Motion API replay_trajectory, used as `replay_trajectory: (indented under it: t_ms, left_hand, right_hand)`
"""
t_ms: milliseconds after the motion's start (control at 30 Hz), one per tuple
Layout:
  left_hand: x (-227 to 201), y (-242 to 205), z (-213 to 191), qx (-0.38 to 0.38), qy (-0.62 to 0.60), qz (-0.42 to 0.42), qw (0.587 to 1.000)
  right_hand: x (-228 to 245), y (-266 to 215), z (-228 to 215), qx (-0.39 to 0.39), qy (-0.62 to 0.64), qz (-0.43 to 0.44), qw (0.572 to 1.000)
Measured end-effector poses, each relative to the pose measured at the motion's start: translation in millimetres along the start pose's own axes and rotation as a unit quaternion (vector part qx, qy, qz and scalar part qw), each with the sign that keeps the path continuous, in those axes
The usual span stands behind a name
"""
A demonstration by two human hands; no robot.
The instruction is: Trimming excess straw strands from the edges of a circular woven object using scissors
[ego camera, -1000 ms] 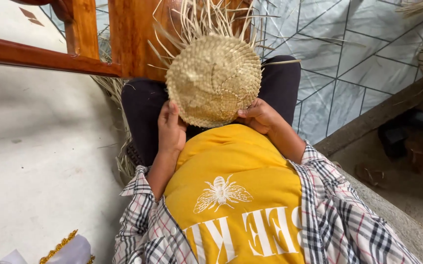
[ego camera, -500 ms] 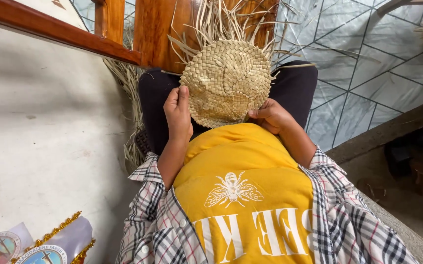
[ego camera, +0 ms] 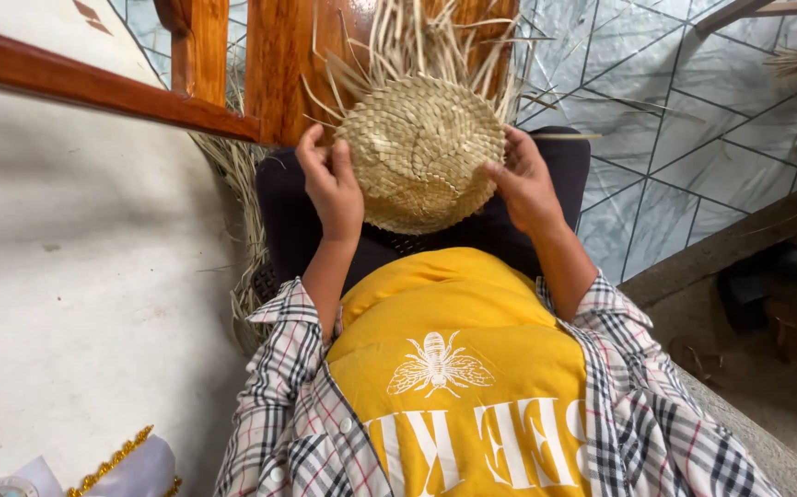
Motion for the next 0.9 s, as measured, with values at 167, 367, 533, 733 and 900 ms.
replay_trajectory:
  t_ms: [167, 367, 533, 733, 900]
  left_hand:
    - [10.4, 5.9, 24.2, -0.044, 0.224, 0.287, 0.930]
    - [45.5, 16.8, 47.1, -0.032, 0.396, 0.327, 0.858]
    - [66.5, 44.3, -3.2, 0.030, 0.165, 0.076, 0.983]
    - [27.1, 15.8, 10.0, 0.252, -0.006, -0.040, 0.967]
    - [21.2, 0.6, 15.0, 0.215, -0.031, -0.205, 0.954]
  right_hand:
    - [-47.4, 17.4, -25.5, 0.000, -0.110, -0.012, 0.994]
    - [-90.5, 13.6, -48.8, -0.052, -0.065, 0.064, 0.995]
    - [-94.4, 15.5, -75.3, -0.122, -0.027, 0.083, 0.989]
    - [-94.4, 17.7, -77.9, -0.132, -0.024, 0.055, 0.989]
    - [-71.6, 12.8, -91.5, -0.108, -0.069, -0.010, 0.992]
Point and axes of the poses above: each hand's wrist, its own y-axis towards the middle knuckle, its own z-axis out of the palm, x = y × z, the point moved 5 cm from there along y, towards the middle knuckle, and after that the axes turned 15 degrees about -z, right-handed, at the moved point
